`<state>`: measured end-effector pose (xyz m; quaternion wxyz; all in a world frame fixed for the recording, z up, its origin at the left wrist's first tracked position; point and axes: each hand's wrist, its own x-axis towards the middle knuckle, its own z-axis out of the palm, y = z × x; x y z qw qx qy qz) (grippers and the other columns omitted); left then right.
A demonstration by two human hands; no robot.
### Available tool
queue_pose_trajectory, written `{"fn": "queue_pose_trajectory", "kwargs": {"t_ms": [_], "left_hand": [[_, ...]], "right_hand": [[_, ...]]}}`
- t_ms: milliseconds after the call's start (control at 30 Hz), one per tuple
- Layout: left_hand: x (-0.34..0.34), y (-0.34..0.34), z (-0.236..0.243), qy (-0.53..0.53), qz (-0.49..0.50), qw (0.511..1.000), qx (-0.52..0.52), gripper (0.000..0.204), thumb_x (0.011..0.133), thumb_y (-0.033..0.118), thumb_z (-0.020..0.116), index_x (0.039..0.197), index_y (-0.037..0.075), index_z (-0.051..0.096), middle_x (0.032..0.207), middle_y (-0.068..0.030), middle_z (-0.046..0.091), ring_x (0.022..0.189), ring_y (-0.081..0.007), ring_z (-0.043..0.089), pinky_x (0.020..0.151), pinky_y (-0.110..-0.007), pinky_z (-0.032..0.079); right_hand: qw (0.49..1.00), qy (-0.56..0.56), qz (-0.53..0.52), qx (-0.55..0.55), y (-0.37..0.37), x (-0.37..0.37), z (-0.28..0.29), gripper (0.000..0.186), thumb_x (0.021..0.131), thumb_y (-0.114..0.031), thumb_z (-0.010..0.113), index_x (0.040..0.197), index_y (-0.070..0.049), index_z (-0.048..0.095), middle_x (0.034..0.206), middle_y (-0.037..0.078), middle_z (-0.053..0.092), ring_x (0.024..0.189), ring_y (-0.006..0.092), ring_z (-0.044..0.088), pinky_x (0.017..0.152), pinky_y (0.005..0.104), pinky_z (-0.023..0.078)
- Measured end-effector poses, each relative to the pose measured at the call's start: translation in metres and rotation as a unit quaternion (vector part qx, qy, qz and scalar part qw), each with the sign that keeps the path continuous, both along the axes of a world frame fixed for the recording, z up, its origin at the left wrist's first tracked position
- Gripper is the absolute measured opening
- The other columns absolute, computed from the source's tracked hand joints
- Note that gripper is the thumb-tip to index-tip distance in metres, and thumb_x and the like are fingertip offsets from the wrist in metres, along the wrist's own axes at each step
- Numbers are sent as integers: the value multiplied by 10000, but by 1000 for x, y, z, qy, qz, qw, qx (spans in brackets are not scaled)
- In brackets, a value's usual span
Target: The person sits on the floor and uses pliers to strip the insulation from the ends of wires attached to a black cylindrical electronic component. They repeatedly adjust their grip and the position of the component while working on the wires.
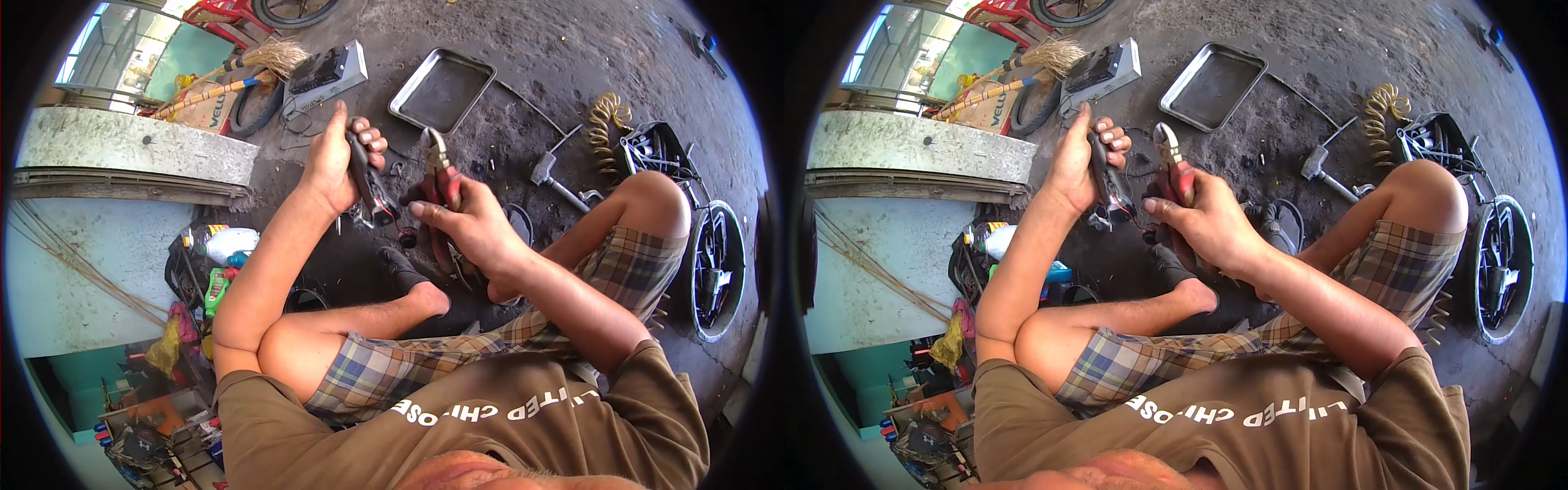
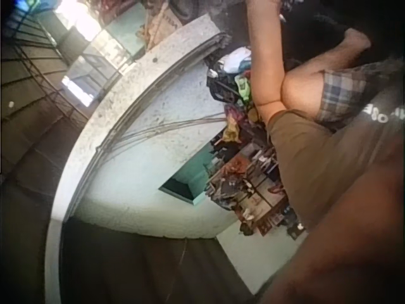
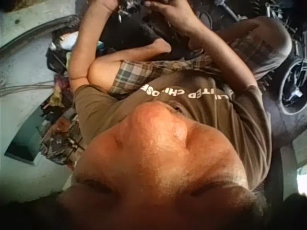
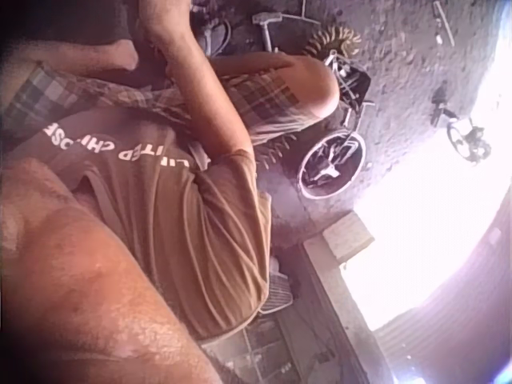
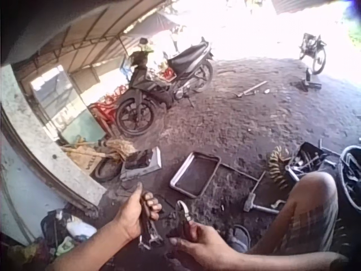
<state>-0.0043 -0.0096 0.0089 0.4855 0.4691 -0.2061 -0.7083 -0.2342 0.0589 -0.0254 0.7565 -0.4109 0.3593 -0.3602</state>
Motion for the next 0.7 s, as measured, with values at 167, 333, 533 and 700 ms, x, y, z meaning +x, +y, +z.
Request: {"fn": "queue_pose_trajectory", "kwargs": {"t_ms": [167, 333, 533, 700], "left_hand": [[-32, 8, 1, -60, -25, 998, -24, 506, 1093, 595, 494, 953, 111, 542, 785, -16, 507, 764, -163, 525, 695, -324, 496], [-38, 11, -1, -63, -79, 994, -52, 613, 1100, 621, 436, 1157, 41, 624, 956, -86, 667, 961, -226, 664, 888, -390, 567], [-31, 17, -1, -96, -193, 967, -138, 494, 1100, 390, 569, 1362, -28, 609, 1158, -127, 717, 1091, -233, 684, 1041, -398, 524], [-26, 20, 3, -243, -239, 894, -290, 414, 999, 79, 731, 1378, -36, 608, 1193, -121, 712, 1193, -207, 666, 1089, -367, 508]], "right_hand": [[998, -29, 29, 53, 1, 5, -13, 271, 960, -179, 818, 1026, -22, 608, 779, 19, 635, 619, 126, 622, 478, 307, 475], [991, -107, -27, 79, 3, 7, -17, 302, 938, -143, 838, 1064, -3, 603, 835, 24, 637, 631, 118, 619, 508, 298, 511], [990, -112, -42, 76, -5, 0, -19, 318, 928, -111, 839, 1128, -6, 616, 854, 21, 634, 680, 101, 617, 540, 296, 513], [991, 54, -110, -61, -8, 3, -38, 276, 938, -86, 802, 1132, 6, 629, 851, 16, 631, 724, 68, 566, 630, 286, 498]]}}
